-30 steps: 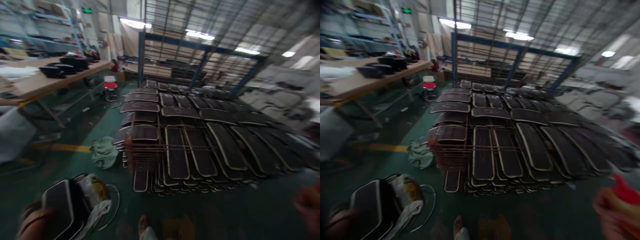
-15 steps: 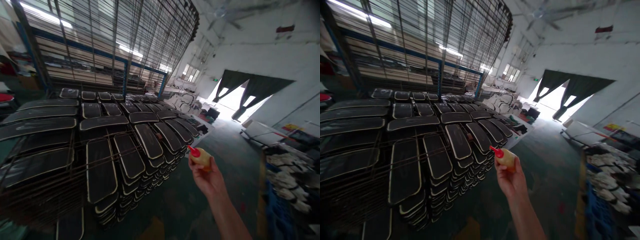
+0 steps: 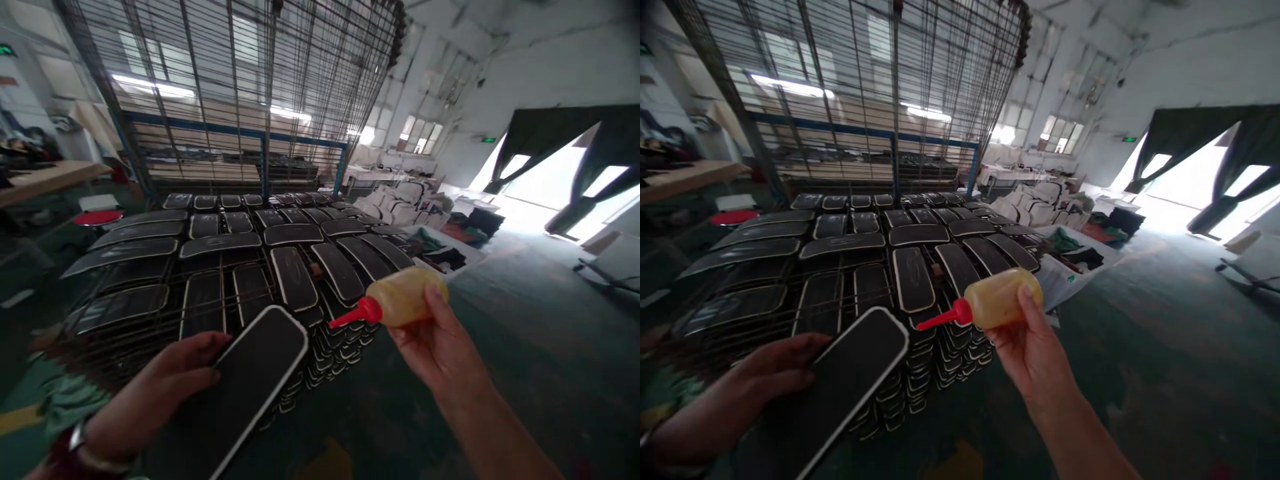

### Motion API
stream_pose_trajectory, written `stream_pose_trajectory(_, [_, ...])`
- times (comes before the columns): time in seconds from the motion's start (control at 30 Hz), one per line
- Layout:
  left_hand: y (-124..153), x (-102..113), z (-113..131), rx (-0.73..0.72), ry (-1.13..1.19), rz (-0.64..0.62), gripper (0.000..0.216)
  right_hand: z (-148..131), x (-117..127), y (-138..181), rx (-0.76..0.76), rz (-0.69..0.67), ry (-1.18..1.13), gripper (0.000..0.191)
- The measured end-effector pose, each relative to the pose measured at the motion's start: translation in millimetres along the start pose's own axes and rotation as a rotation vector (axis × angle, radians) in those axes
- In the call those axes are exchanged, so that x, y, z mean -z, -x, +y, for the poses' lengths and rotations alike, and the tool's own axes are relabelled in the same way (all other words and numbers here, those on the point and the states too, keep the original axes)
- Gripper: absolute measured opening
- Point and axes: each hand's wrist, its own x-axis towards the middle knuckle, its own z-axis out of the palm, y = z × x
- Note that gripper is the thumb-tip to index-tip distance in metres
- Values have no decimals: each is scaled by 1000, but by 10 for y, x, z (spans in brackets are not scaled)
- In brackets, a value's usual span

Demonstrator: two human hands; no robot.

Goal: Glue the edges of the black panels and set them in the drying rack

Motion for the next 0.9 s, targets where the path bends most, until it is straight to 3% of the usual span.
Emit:
stream_pose_trajectory(0.17, [-232,-285,239,28,-88,-142,31,-165,36,19,43,-197,213,43])
stream_pose_trajectory(0.37, [-232,-348,339,121,-156,-304,34,-296,110,7,21,-394,289,31])
stream_pose_trajectory(0.5, [-216,-404,392,150,-199,-345,32,-306,120,-68,25,-502,309,28])
stream_pose_trajectory(0.9, [-223,-355,419,216,-280,-367,39,-217,72,-175,33,-548,319,30])
